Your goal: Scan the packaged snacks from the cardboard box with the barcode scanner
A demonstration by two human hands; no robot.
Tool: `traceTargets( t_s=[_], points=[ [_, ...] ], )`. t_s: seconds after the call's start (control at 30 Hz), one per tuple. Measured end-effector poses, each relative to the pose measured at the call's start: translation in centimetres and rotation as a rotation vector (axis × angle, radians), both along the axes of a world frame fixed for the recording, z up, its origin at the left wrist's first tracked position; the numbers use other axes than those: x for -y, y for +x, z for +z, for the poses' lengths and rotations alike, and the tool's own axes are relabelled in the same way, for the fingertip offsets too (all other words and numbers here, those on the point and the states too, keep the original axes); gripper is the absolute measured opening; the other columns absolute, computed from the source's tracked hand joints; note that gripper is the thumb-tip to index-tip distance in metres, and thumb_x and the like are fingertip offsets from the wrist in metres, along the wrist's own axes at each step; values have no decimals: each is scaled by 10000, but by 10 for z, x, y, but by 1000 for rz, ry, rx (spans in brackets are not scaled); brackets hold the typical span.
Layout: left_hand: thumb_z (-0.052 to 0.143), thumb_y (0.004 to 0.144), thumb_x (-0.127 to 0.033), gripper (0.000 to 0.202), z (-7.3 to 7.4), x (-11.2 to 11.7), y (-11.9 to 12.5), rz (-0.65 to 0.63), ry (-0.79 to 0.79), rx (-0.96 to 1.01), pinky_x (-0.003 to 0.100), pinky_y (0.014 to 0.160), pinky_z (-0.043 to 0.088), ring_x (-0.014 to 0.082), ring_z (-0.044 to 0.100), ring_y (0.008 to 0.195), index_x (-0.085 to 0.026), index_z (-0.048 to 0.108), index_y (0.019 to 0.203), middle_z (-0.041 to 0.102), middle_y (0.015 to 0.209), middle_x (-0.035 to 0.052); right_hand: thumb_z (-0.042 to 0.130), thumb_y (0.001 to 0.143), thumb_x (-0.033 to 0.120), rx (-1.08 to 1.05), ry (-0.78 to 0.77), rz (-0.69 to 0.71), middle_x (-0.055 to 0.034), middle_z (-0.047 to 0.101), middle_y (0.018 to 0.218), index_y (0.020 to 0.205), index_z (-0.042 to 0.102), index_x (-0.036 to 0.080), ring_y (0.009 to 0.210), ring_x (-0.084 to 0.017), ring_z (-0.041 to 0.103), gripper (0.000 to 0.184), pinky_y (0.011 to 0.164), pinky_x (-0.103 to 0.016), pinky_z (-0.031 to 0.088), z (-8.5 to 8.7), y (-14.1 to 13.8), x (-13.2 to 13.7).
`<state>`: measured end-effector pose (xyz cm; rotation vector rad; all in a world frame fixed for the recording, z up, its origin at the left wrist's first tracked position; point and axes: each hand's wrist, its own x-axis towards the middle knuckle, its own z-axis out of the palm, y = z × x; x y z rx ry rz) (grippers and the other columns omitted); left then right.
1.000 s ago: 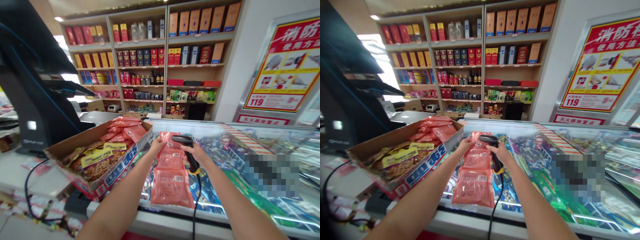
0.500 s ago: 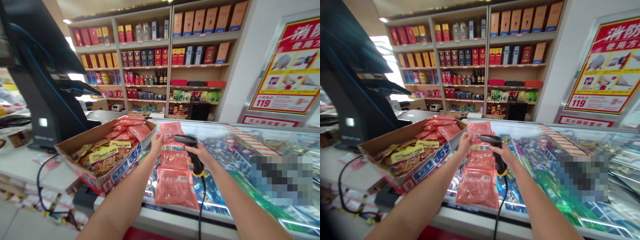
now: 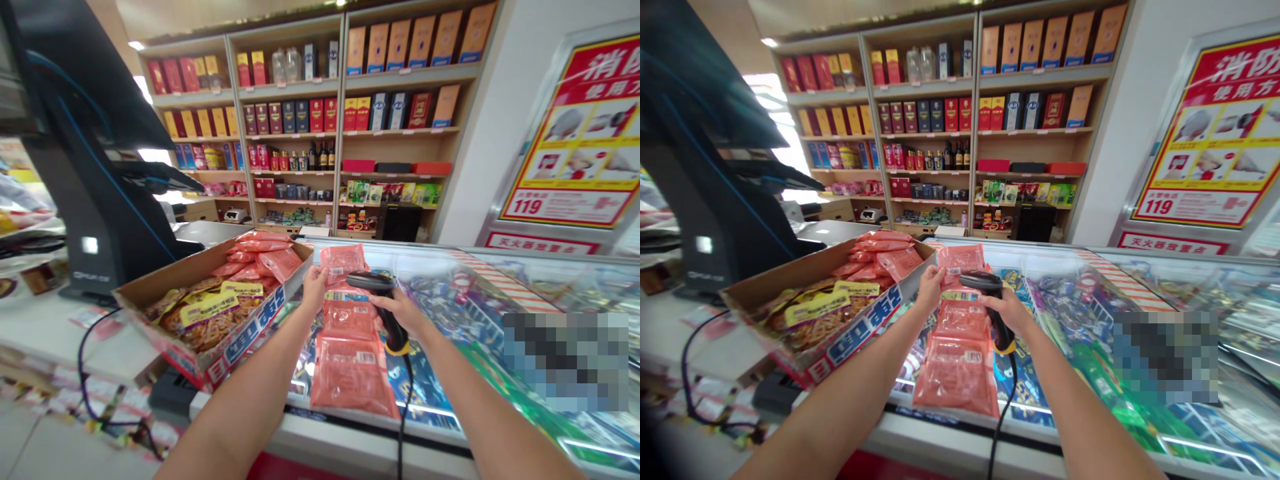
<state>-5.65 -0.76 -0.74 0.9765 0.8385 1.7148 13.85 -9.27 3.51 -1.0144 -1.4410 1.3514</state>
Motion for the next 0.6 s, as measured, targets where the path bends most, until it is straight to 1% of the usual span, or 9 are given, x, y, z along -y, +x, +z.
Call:
traceTargets(
  t_s=[0.17,0.27,0.37,0.47,0.53,0.6],
  points=[
    [720,655,-462,420,3,0,0,26,-20,-51,225,591,500,66,471,544,-197,397,690,450,598,-80,732,635,405,7,3,-17,30,593,512,793,566,184,374,-126,541,319,378,-238,437,0,0,-1],
    [712,669,-447,396,1,-1,0,69,-15,-77,219,587,490,71,472,549,-195,408,687,450,589,-78,741,638,424,13,4,-27,27,598,520,807,580,176,381,-120,540,342,390,-238,447,-1,0,-2],
    [703,693,-422,367,3,1,0,136,-9,-97,229,614,498,94,524,599,-195,415,692,483,601,-62,750,638,425,17,13,-34,29,593,522,824,599,166,385,-119,541,353,397,-240,452,-2,-1,-2],
    [683,717,-406,334,14,2,-4,181,10,-79,251,652,513,119,578,667,-197,422,717,534,646,-43,755,624,431,-4,18,-41,20,600,532,814,611,159,393,-124,548,362,399,-245,454,1,-3,-3],
    [648,742,-400,298,27,1,-13,232,31,-38,260,673,519,125,597,698,-198,428,742,554,679,-36,746,624,442,-31,22,-37,11,606,538,779,608,161,394,-123,546,349,388,-242,443,9,-7,-3],
    [605,768,-393,255,43,-2,-28,310,42,-25,265,692,522,131,610,726,-199,439,772,567,705,-30,733,630,442,-41,42,-20,8,608,537,742,602,165,390,-120,539,327,379,-239,433,20,-14,-3]
  ],
)
